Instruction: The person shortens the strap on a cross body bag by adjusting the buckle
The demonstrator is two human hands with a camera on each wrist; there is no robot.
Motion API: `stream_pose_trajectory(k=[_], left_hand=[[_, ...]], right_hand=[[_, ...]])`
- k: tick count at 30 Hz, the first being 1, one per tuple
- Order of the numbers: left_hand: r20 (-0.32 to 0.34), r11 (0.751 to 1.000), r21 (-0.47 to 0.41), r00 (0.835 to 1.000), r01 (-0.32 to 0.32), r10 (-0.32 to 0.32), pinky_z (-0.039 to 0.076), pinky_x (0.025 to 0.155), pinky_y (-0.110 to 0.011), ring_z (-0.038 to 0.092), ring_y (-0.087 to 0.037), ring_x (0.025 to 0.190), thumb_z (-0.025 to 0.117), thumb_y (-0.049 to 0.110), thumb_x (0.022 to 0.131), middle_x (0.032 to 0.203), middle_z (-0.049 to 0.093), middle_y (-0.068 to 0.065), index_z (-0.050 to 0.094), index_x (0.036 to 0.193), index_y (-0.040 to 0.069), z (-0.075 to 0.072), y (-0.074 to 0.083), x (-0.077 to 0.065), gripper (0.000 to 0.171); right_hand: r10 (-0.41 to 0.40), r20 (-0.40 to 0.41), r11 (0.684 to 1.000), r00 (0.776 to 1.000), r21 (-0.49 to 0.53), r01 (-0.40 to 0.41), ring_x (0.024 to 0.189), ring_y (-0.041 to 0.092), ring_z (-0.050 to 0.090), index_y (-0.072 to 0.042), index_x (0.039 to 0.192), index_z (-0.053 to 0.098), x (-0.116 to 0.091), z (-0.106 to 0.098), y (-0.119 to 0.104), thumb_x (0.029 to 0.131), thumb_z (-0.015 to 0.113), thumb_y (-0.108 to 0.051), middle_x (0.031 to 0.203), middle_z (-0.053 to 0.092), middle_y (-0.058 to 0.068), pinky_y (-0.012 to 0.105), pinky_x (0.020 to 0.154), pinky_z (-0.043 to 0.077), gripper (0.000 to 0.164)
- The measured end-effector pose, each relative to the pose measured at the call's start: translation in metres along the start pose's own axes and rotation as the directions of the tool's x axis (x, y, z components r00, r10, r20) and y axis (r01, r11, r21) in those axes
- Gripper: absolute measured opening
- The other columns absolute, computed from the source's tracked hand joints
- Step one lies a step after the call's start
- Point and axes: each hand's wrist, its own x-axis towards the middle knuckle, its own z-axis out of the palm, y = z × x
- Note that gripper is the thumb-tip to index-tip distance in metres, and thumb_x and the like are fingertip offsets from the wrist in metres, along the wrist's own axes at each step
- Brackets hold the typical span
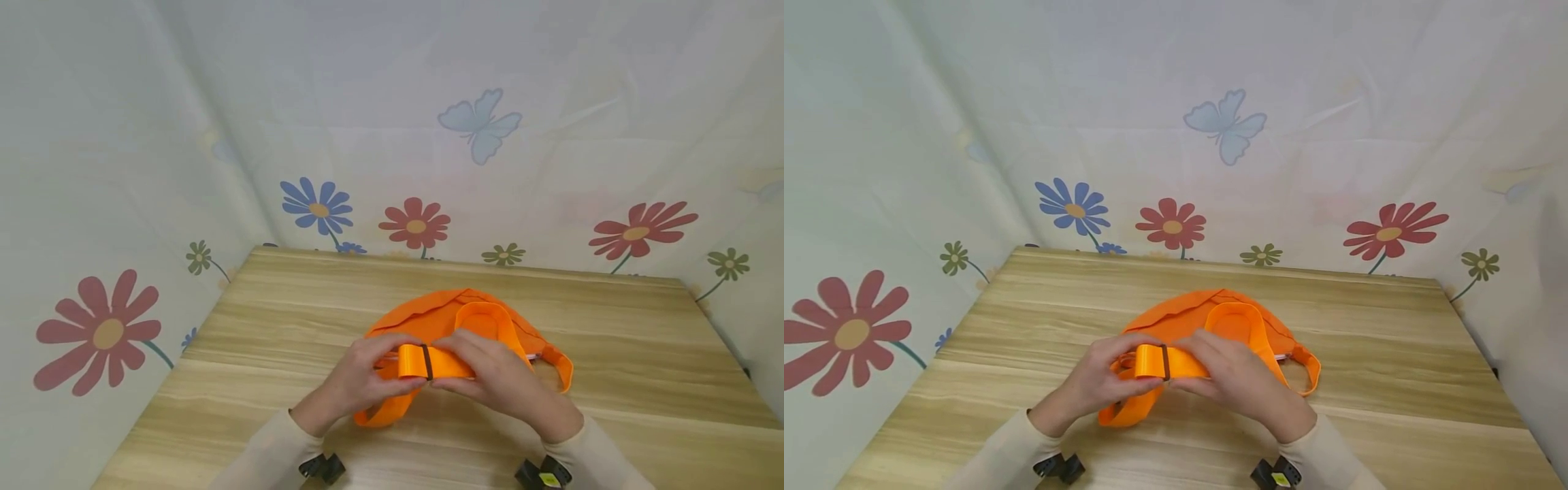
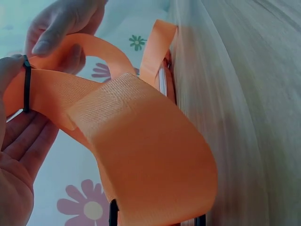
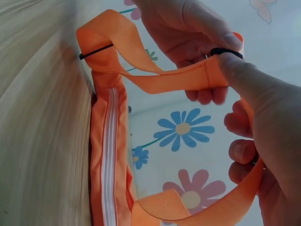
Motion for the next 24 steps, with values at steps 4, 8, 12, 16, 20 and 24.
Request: stream_pose_trajectory(k=[4, 8, 12, 16, 20, 24], left_hand=[[-0.017, 1.000, -0.023, 1.000, -0.014, 0.013, 0.067, 0.087, -0.033, 0.078, -0.018, 0.099, 0.094, 0.011, 0.083, 0.118, 0.080, -0.008, 0.070, 0.127, 0.007, -0.003, 0.000, -0.001, 0.050], [-0.018, 0.999, -0.039, 1.000, 0.013, -0.014, 0.068, 0.088, -0.038, 0.077, -0.018, 0.099, 0.094, 0.009, 0.082, 0.118, 0.080, -0.009, 0.070, 0.127, 0.008, -0.005, -0.002, -0.004, 0.051], [-0.003, 0.999, -0.032, 1.000, 0.030, -0.030, 0.067, 0.090, -0.037, 0.077, -0.019, 0.101, 0.096, 0.011, 0.081, 0.120, 0.079, -0.009, 0.069, 0.128, 0.007, -0.004, -0.004, -0.004, 0.054], [0.001, 0.999, 0.001, 0.999, 0.042, -0.042, 0.067, 0.091, -0.035, 0.075, -0.019, 0.102, 0.097, 0.013, 0.079, 0.121, 0.078, -0.007, 0.068, 0.129, 0.009, -0.003, -0.002, -0.004, 0.059], [0.010, 0.999, 0.009, 0.999, 0.049, -0.049, 0.067, 0.089, -0.033, 0.075, -0.019, 0.100, 0.098, 0.013, 0.079, 0.120, 0.078, -0.008, 0.067, 0.129, 0.010, -0.002, -0.001, -0.004, 0.059], [0.025, 0.997, -0.032, 0.997, 0.071, -0.070, 0.067, 0.090, -0.035, 0.074, -0.020, 0.102, 0.097, 0.010, 0.080, 0.120, 0.078, -0.008, 0.067, 0.129, 0.009, 0.000, 0.001, -0.004, 0.057]], right_hand=[[0.027, 0.009, 0.997, 1.000, -0.069, -0.027, 0.086, 0.008, 0.065, -0.011, 0.132, 0.069, -0.006, -0.007, 0.004, 0.099, 0.071, -0.056, 0.113, 0.073, -0.003, 0.023, 0.079, 0.062, 0.056], [0.009, -0.003, 0.994, 1.000, -0.110, -0.009, 0.082, 0.006, 0.061, -0.013, 0.129, 0.071, -0.012, -0.012, 0.008, 0.101, 0.067, -0.057, 0.111, 0.072, -0.005, 0.019, 0.076, 0.060, 0.052], [-0.036, -0.021, 0.994, 0.999, -0.105, 0.033, 0.078, 0.005, 0.058, -0.013, 0.125, 0.072, -0.012, -0.012, 0.010, 0.104, 0.064, -0.054, 0.107, 0.070, -0.005, 0.013, 0.072, 0.055, 0.047], [-0.031, -0.014, 0.996, 0.999, -0.078, 0.030, 0.078, 0.004, 0.057, -0.012, 0.125, 0.072, -0.011, -0.011, 0.008, 0.105, 0.063, -0.053, 0.107, 0.070, -0.005, 0.012, 0.073, 0.055, 0.046], [-0.031, 0.007, 0.998, 0.999, -0.048, 0.031, 0.078, 0.003, 0.056, -0.013, 0.127, 0.071, -0.010, -0.010, 0.006, 0.105, 0.065, -0.051, 0.107, 0.069, -0.007, 0.010, 0.073, 0.053, 0.044], [-0.071, 0.005, 0.996, 0.997, -0.046, 0.071, 0.077, 0.003, 0.054, -0.014, 0.127, 0.071, -0.006, -0.009, 0.005, 0.104, 0.069, -0.049, 0.103, 0.065, -0.008, 0.008, 0.071, 0.049, 0.042]])
